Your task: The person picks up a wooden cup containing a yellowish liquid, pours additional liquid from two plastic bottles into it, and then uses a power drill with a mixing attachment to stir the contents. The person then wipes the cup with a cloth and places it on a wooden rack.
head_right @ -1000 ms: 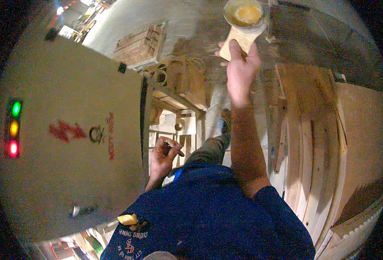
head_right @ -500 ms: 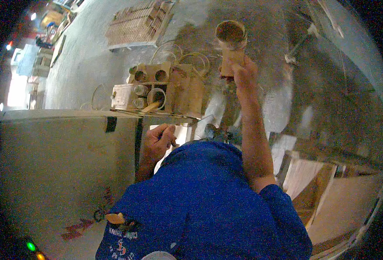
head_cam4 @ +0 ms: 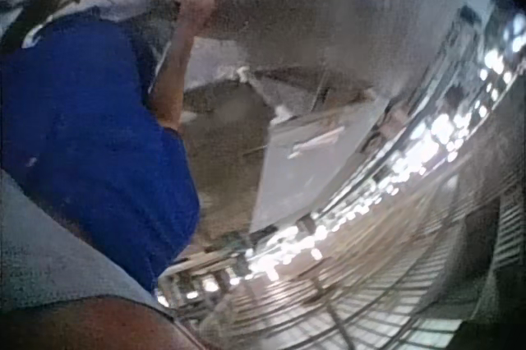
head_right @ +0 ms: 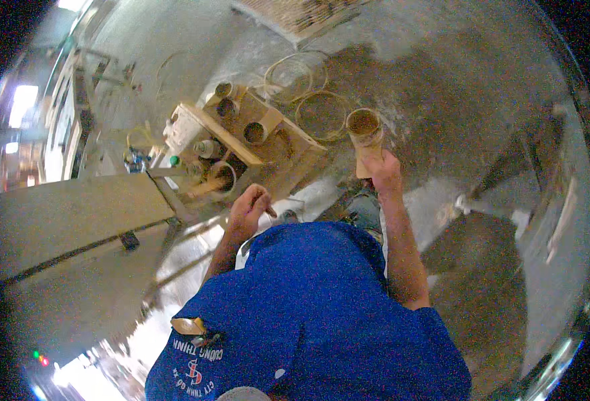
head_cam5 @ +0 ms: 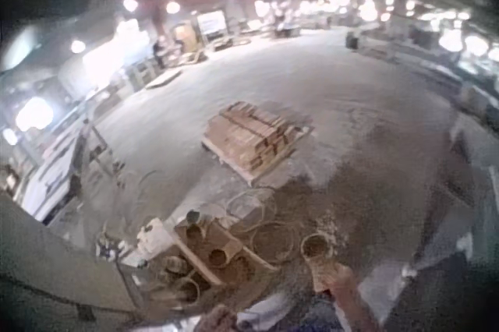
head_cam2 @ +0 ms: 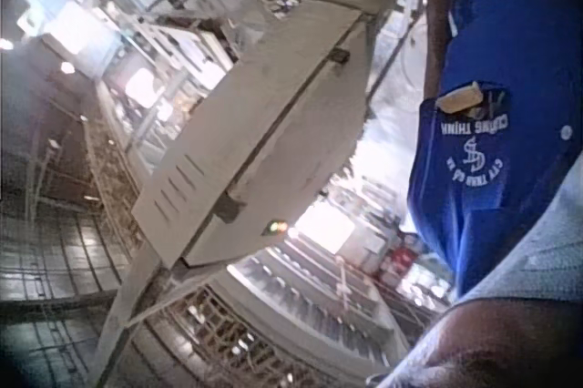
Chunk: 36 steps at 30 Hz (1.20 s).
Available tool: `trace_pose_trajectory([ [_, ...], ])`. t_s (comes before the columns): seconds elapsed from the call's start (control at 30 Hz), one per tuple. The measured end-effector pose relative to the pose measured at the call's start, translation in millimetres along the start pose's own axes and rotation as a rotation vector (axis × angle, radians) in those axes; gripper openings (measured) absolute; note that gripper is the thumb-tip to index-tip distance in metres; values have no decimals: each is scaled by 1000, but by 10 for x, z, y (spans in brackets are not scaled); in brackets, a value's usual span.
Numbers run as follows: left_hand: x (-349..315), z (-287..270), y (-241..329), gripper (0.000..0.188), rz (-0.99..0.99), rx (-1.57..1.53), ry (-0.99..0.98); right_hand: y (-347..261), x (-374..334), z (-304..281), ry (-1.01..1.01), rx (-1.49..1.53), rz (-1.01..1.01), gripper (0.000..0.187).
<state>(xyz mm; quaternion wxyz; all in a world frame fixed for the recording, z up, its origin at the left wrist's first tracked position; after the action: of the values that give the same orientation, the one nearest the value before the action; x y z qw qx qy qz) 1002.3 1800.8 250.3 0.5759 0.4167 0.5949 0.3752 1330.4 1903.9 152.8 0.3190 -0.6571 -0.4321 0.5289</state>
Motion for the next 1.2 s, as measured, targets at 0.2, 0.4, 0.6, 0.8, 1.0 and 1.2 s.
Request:
trace_pose_trajectory([
  [0.2, 340, 863, 225, 22, -62, -9, 224, -231, 652, -204, -457, -75, 170, 31],
  [0.4, 268, 1034, 261, 36, -86, -445, 518, -1172, 499, 533, -1098, 2, 193, 36],
  [0.6, 56, 780, 26, 42, -97, -594, 694, -1211, 445, 1409, -1460, -274, -76, 38],
  [0.8, 132, 700, -480, 62, -71, -886, 768, -1358, 473, 1690, -1665, -281, 1, 42],
  [1.0, 428, 500, -125, 93, 409, -1478, 648, -1611, 33, 2231, -2070, -421, 165, 38],
  [1.2, 415, 686, -351, 92, 606, -1645, 1127, -1480, 205, 2591, -2429, -829, 45, 37],
])
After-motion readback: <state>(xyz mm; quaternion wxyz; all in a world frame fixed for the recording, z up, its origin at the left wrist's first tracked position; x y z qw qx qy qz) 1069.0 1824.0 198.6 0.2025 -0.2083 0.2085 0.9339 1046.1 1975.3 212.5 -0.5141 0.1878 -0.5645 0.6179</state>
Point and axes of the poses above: each hand's wrist, its own x-axis towards the middle knuckle, its own z-axis out of the palm, y = z × x, the point moved 5 cm from there along x, towards the middle knuckle, and after that the axes turned 11 degrees about -x, right-handed, at the moved point
